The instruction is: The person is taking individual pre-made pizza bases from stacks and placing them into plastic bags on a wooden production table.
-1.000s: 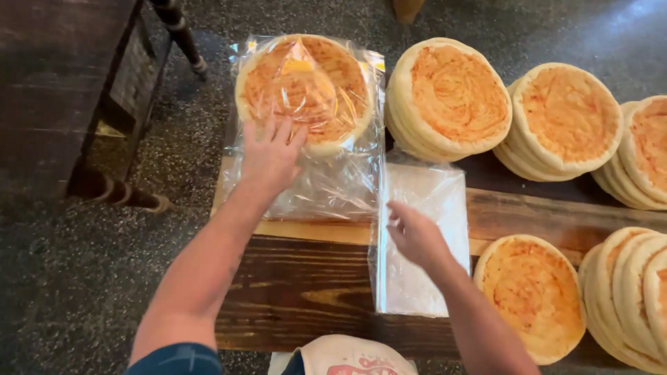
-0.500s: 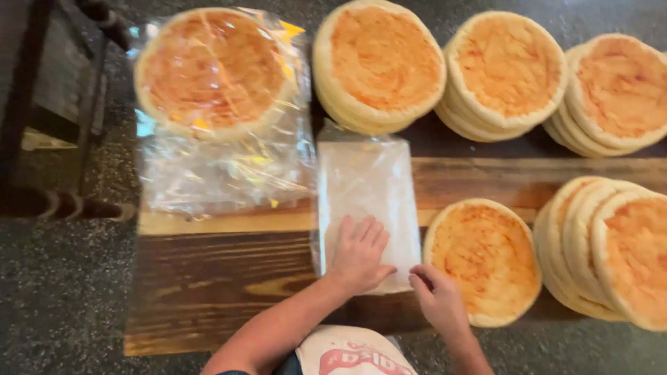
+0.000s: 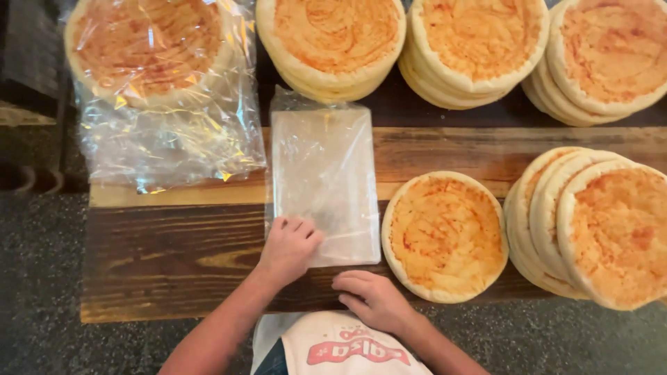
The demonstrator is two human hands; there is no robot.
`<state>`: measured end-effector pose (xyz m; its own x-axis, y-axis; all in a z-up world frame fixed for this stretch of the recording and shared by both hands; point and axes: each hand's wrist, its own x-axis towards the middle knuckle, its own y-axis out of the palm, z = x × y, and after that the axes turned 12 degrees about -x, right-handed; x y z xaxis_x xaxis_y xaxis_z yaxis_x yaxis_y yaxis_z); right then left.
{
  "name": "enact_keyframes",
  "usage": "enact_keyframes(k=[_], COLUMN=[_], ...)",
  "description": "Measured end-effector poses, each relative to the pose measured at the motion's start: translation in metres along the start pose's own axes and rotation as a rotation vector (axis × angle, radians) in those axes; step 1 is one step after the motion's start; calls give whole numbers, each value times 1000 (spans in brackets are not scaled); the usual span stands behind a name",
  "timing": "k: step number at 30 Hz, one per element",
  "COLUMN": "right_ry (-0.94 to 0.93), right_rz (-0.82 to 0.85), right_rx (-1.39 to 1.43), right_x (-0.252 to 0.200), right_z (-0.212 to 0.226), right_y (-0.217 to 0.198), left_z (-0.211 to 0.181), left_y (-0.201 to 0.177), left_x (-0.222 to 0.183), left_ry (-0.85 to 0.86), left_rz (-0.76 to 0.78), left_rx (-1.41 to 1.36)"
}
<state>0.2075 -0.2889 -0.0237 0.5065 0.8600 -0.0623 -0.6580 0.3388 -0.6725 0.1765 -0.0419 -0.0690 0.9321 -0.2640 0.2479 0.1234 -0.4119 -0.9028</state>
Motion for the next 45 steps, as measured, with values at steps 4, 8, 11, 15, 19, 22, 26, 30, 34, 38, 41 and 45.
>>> enact_keyframes(k=[4, 8, 11, 15, 19, 22, 26, 30, 34, 38, 41, 45], right_ry=[-119, 28, 165, 27, 175, 189, 346, 767, 274, 266, 178, 454], right_rz=[-31, -480, -674, -675, -683, -686, -452, 216, 272, -396, -947, -1094], right_rx=[1, -597, -1030, -753, -862, -915, -780, -136, -275, -424, -92, 250], right_x=[32, 66, 74, 82, 87, 79, 54, 72, 34, 7, 12, -2], right_z=[14, -19, -48, -43, -3, 20, 24, 127, 160, 190, 208, 114], right_y=[16, 60, 92, 99, 83, 79, 92, 34, -47, -133, -145, -125], left_z=[3, -5, 4, 21, 35, 40, 42, 41, 6, -35, -55, -66], left_y=[1, 16, 8, -7, 11, 12, 13, 19, -65, -149, -173, -180], left_x=[7, 12, -13, -50, -57, -57, -57, -53, -18, 27, 54, 96], left_ry=[12, 17, 24, -121, -99, -93, -110, -143, 80, 343, 308, 227], left_rz=[-150, -230, -209, 71, -13, -47, -140, -178, -301, -509, -443, -302], left_rx=[-73, -334, -221, -165, -131, -91, -163, -202, -329, -663, -704, -652])
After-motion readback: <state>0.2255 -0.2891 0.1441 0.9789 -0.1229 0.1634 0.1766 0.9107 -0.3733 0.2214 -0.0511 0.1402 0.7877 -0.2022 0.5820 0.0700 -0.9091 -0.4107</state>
